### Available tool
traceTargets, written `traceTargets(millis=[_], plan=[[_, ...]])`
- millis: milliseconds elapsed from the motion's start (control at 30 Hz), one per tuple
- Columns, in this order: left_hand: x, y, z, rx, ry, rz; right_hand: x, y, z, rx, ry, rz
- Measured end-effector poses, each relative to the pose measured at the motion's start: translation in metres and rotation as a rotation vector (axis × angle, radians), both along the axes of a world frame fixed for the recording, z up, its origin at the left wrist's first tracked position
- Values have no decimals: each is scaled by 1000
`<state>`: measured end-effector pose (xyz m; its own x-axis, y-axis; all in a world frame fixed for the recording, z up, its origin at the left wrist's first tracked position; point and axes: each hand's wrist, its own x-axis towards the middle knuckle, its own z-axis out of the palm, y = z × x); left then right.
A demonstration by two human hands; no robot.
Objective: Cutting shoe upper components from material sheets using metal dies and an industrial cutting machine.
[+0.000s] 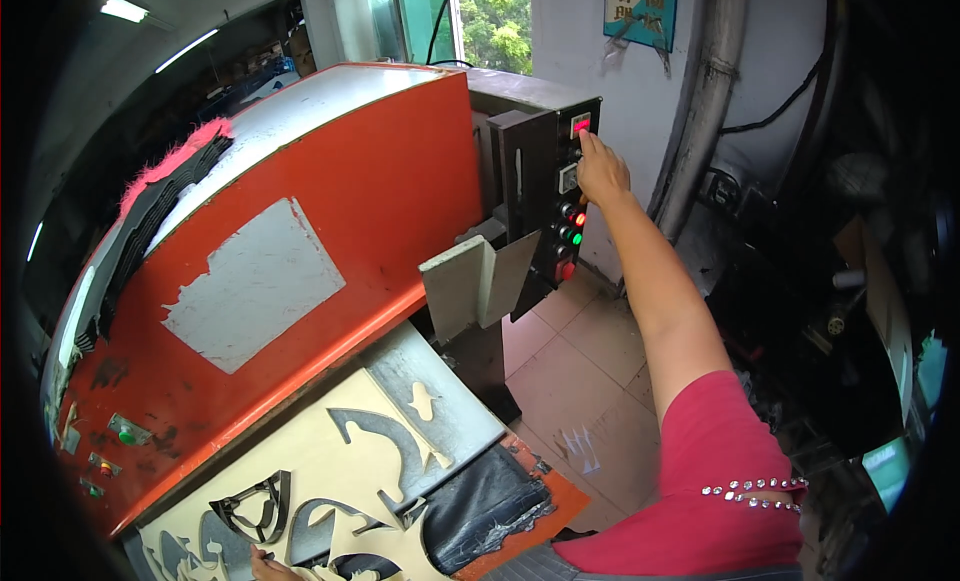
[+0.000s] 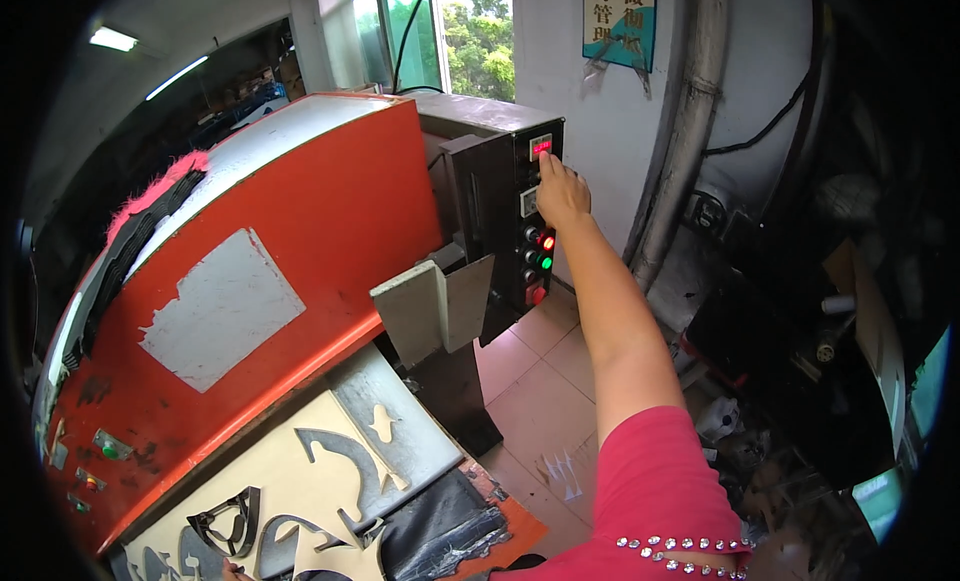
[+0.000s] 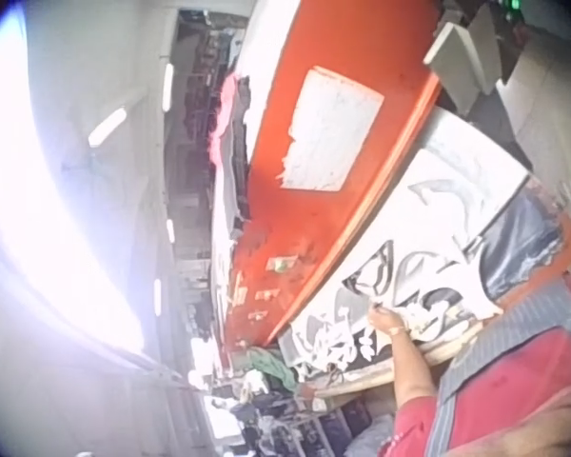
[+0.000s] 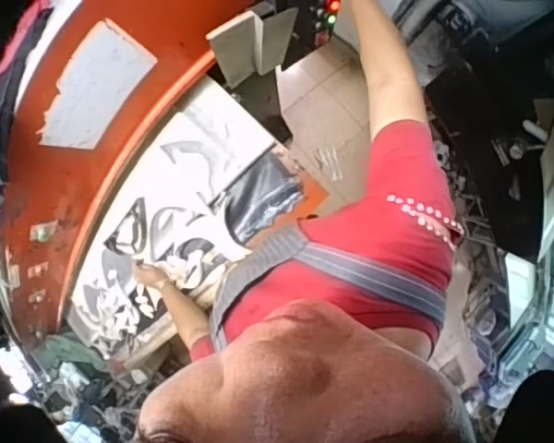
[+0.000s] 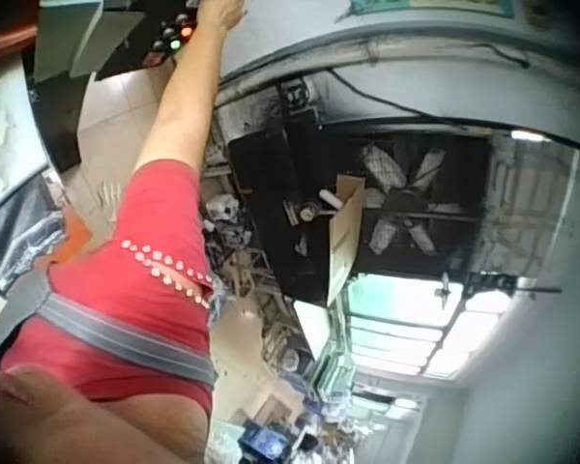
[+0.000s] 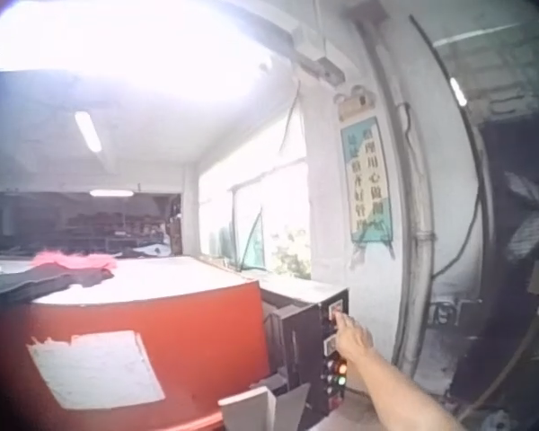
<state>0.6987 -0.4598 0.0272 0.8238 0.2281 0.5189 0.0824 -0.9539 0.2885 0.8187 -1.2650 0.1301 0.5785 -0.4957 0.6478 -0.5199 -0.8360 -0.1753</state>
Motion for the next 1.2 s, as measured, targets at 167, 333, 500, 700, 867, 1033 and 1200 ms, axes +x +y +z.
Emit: traceTargets(millis=[167, 333, 500, 700, 867, 1033, 1200], plan=[[-21, -9, -8, 42, -20, 45, -5, -18, 0, -212, 112, 38], [-27, 65, -50, -25, -68, 69, 3, 24, 10, 4, 304, -18], [6, 90, -105, -298, -76, 4, -46, 78, 1, 237, -423, 228], [-6, 70, 8, -59, 675, -28, -94, 350, -39, 350, -427, 906], [12, 142, -12, -358, 536, -185, -106, 568, -98, 764, 144, 1255], [8, 158, -71, -451, 145, -411, -113, 706, -135, 537, 399, 1107], [8, 176, -70, -430, 117, -519, -102, 748, -163, 339, 301, 957]])
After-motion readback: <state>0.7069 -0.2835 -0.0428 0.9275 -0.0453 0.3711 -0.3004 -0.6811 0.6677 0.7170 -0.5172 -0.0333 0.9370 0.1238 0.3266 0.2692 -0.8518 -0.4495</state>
